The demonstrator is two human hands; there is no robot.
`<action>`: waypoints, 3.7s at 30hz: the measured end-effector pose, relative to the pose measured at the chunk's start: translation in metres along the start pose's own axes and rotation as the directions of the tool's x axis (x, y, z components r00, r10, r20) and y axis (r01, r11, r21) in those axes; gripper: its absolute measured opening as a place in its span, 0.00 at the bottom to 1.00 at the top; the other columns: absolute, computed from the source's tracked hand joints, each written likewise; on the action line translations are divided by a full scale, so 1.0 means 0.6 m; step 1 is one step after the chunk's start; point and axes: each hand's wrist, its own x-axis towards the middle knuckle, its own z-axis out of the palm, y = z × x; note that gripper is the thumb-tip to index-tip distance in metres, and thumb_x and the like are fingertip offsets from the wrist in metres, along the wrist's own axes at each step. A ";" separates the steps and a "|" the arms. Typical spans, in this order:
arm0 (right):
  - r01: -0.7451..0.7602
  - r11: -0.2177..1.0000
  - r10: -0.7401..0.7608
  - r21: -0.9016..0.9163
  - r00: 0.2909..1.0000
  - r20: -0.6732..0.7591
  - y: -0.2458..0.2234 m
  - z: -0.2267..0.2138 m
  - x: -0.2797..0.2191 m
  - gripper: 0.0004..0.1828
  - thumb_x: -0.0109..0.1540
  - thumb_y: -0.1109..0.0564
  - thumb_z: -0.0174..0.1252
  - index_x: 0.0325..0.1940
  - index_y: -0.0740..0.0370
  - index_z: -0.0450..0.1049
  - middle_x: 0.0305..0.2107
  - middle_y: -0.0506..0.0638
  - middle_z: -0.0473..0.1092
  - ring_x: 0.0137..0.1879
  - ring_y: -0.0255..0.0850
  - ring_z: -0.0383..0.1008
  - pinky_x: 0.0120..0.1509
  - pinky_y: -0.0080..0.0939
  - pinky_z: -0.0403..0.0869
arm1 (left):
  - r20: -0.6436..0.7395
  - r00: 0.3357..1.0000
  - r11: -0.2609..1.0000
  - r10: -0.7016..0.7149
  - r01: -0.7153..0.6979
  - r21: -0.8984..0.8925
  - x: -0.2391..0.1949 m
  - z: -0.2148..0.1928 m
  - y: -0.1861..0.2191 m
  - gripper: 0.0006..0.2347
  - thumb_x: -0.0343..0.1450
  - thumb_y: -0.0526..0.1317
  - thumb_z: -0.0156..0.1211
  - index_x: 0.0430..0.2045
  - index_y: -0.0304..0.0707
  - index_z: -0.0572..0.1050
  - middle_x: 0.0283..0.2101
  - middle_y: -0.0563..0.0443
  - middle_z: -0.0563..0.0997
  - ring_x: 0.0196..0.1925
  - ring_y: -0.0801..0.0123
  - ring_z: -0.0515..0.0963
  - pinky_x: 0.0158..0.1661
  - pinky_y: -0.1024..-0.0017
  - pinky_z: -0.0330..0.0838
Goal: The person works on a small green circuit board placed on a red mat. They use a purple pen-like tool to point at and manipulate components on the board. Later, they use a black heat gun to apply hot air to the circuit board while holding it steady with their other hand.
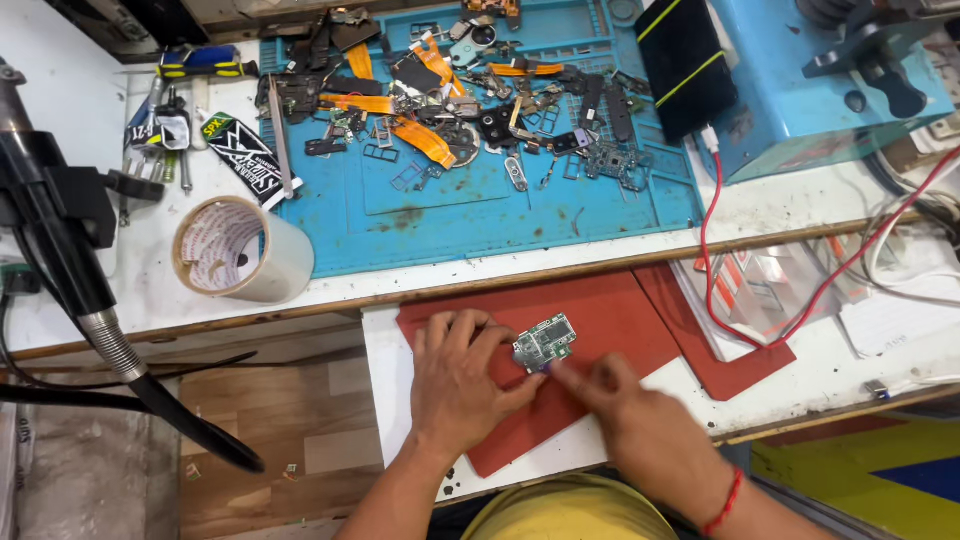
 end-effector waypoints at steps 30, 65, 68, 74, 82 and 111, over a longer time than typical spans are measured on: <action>-0.075 0.990 0.090 0.115 0.988 -0.127 0.001 -0.005 0.013 0.34 0.59 0.65 0.50 0.70 0.49 0.67 0.41 0.56 0.70 0.38 0.57 0.77 0.40 0.55 0.75 | 0.056 0.990 0.992 -0.126 0.125 0.035 -0.003 0.021 0.022 0.22 0.53 0.50 0.75 0.34 0.39 0.76 0.47 0.44 0.69 0.57 0.50 0.64 0.56 0.50 0.56; 0.125 0.991 -0.128 -0.039 0.990 -0.062 -0.003 -0.020 -0.001 0.39 0.55 0.65 0.50 0.72 0.50 0.62 0.44 0.58 0.68 0.34 0.58 0.77 0.33 0.55 0.76 | -0.102 0.994 0.998 0.045 -0.048 -0.030 -0.013 0.025 -0.014 0.20 0.55 0.51 0.81 0.32 0.41 0.82 0.45 0.53 0.75 0.52 0.57 0.70 0.54 0.56 0.63; -0.048 0.997 0.053 0.062 0.996 -0.076 -0.009 -0.029 -0.001 0.39 0.56 0.68 0.48 0.72 0.46 0.64 0.46 0.58 0.68 0.33 0.58 0.76 0.36 0.55 0.77 | -0.118 0.991 0.998 0.057 -0.060 -0.018 -0.014 0.021 -0.008 0.20 0.54 0.51 0.81 0.31 0.43 0.82 0.43 0.53 0.75 0.51 0.57 0.70 0.53 0.54 0.60; 0.010 0.997 -0.009 0.081 1.000 -0.015 -0.012 -0.031 -0.008 0.37 0.57 0.69 0.48 0.70 0.47 0.68 0.42 0.60 0.69 0.36 0.59 0.76 0.38 0.56 0.75 | -0.101 0.993 0.998 0.055 -0.058 -0.030 -0.017 0.023 -0.011 0.20 0.55 0.51 0.80 0.33 0.43 0.82 0.43 0.54 0.75 0.51 0.59 0.71 0.54 0.54 0.60; 0.012 0.999 -0.010 0.030 0.996 -0.087 -0.012 -0.020 0.006 0.33 0.60 0.68 0.49 0.70 0.50 0.68 0.42 0.60 0.69 0.36 0.59 0.75 0.37 0.57 0.74 | -0.129 0.990 0.995 0.049 -0.060 -0.085 -0.021 0.028 -0.018 0.20 0.54 0.51 0.80 0.32 0.42 0.82 0.42 0.53 0.74 0.51 0.58 0.71 0.55 0.53 0.60; 0.028 0.999 -0.030 -0.039 0.998 -0.048 -0.019 0.005 -0.021 0.40 0.56 0.68 0.47 0.72 0.44 0.66 0.44 0.59 0.68 0.36 0.59 0.76 0.37 0.57 0.75 | -0.119 0.993 0.991 0.013 -0.029 -0.134 -0.020 0.024 -0.017 0.25 0.49 0.49 0.82 0.36 0.39 0.81 0.45 0.50 0.74 0.51 0.56 0.72 0.53 0.54 0.61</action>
